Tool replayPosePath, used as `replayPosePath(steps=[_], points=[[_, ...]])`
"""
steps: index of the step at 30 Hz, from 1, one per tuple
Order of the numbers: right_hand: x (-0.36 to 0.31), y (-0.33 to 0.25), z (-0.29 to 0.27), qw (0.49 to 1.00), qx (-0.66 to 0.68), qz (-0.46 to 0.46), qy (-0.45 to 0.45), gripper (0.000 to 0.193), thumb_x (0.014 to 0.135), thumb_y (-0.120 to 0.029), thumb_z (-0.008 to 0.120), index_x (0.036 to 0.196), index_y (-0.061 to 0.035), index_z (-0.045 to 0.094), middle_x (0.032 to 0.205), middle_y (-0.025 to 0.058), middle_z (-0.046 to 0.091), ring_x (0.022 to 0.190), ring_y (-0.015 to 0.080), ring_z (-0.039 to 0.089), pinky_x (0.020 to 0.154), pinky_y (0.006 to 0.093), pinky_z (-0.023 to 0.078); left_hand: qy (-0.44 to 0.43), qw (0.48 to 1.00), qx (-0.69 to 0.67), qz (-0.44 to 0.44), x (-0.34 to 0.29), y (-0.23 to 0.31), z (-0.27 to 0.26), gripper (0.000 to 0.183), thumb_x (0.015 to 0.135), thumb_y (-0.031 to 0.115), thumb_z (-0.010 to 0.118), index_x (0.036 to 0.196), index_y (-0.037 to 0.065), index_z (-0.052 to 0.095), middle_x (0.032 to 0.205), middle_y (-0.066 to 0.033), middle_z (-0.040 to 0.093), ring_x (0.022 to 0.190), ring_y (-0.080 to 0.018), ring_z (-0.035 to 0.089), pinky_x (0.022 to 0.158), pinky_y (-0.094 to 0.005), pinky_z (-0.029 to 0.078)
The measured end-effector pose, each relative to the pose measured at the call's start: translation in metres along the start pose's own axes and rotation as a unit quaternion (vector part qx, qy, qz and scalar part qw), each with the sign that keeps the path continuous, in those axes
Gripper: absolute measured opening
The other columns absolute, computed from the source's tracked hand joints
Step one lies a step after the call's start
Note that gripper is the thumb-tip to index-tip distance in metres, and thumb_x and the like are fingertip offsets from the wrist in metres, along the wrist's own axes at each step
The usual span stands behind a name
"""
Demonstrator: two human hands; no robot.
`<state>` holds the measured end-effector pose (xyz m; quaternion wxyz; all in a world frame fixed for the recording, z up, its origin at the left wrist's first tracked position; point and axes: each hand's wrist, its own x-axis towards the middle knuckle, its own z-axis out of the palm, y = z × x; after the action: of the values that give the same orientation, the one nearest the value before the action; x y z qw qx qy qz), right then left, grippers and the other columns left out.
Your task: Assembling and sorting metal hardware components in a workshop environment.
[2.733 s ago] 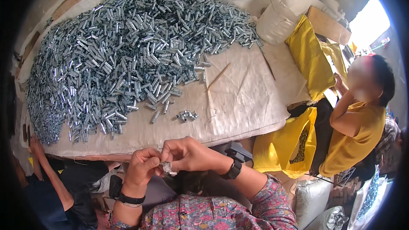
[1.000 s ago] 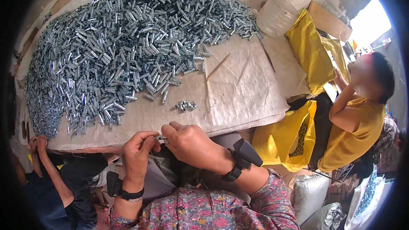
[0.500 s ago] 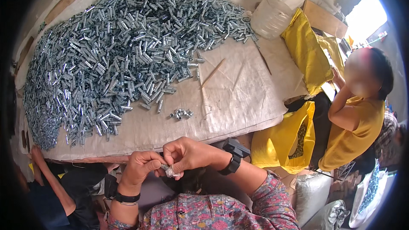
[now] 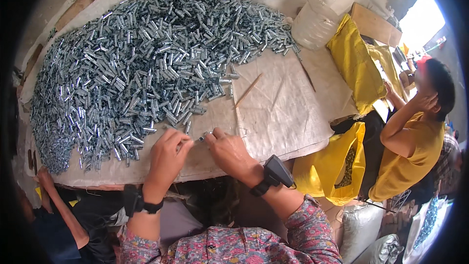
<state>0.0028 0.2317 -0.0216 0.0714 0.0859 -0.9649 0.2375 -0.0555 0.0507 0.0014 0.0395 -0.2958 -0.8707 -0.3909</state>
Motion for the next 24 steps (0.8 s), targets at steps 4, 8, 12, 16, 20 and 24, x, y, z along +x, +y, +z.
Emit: replayPosePath(steps=[4, 8, 12, 16, 20, 24], points=[[-0.007, 0.0, -0.002, 0.99, 0.119, 0.029, 0.068, 0.017, 0.079, -0.005, 0.062, 0.094, -0.0012, 0.056, 0.083, 0.0143, 0.062, 0.071, 0.0339, 0.065, 0.061, 0.0424, 0.052, 0.005, 0.992, 0.124, 0.019, 0.011, -0.027, 0.028, 0.013, 0.083, 0.009, 0.068, 0.093, 0.004, 0.061, 0.086, -0.0109, 0.059, 0.067, -0.0263, 0.059, 0.06, -0.0358, 0.048], [-0.01, -0.014, -0.026, 0.944, 0.299, 0.137, 0.025, 0.019, 0.077, 0.002, 0.067, 0.095, -0.0014, 0.062, 0.092, 0.0123, 0.067, 0.082, 0.024, 0.07, 0.071, 0.0297, 0.054, -0.007, 0.993, -0.025, -0.115, 0.008, -0.019, 0.021, 0.012, 0.085, 0.004, 0.064, 0.096, 0.003, 0.061, 0.085, -0.0068, 0.06, 0.07, -0.0158, 0.059, 0.062, -0.0293, 0.049], [-0.016, -0.024, -0.034, 0.921, 0.37, 0.124, 0.003, 0.025, 0.078, 0.002, 0.066, 0.103, -0.0011, 0.065, 0.092, 0.0123, 0.066, 0.082, 0.0223, 0.069, 0.071, 0.0281, 0.052, -0.025, 0.911, -0.35, -0.218, -0.017, -0.016, 0.008, 0.015, 0.088, 0.0, 0.057, 0.103, 0.0, 0.06, 0.089, -0.0023, 0.06, 0.075, -0.0066, 0.056, 0.067, -0.0238, 0.051], [-0.022, -0.035, -0.034, 0.949, 0.314, -0.006, 0.031, 0.032, 0.077, 0.005, 0.064, 0.108, -0.0019, 0.066, 0.088, 0.0126, 0.064, 0.077, 0.0247, 0.066, 0.069, 0.0305, 0.051, -0.011, 0.861, -0.448, -0.242, -0.039, 0.008, -0.005, 0.024, 0.09, 0.001, 0.055, 0.113, 0.001, 0.056, 0.09, -0.0014, 0.059, 0.072, -0.0072, 0.058, 0.07, -0.0239, 0.053], [-0.026, -0.055, -0.04, 0.952, 0.305, 0.011, -0.011, 0.034, 0.077, 0.005, 0.065, 0.11, -0.0025, 0.065, 0.089, 0.0108, 0.066, 0.078, 0.0238, 0.066, 0.069, 0.0309, 0.052, 0.035, 0.81, -0.519, -0.271, -0.058, 0.018, -0.012, 0.022, 0.091, 0.004, 0.056, 0.113, 0.003, 0.052, 0.089, -0.0017, 0.06, 0.073, -0.0095, 0.062, 0.072, -0.0258, 0.055], [-0.032, -0.062, -0.036, 0.925, 0.377, 0.051, -0.016, 0.029, 0.078, 0.003, 0.069, 0.106, -0.001, 0.065, 0.09, 0.0098, 0.069, 0.083, 0.0198, 0.07, 0.071, 0.0287, 0.055, 0.048, 0.786, -0.551, -0.275, -0.067, 0.02, -0.014, 0.019, 0.092, 0.007, 0.059, 0.109, 0.004, 0.05, 0.089, -0.0029, 0.061, 0.076, -0.0117, 0.064, 0.072, -0.0264, 0.056]])
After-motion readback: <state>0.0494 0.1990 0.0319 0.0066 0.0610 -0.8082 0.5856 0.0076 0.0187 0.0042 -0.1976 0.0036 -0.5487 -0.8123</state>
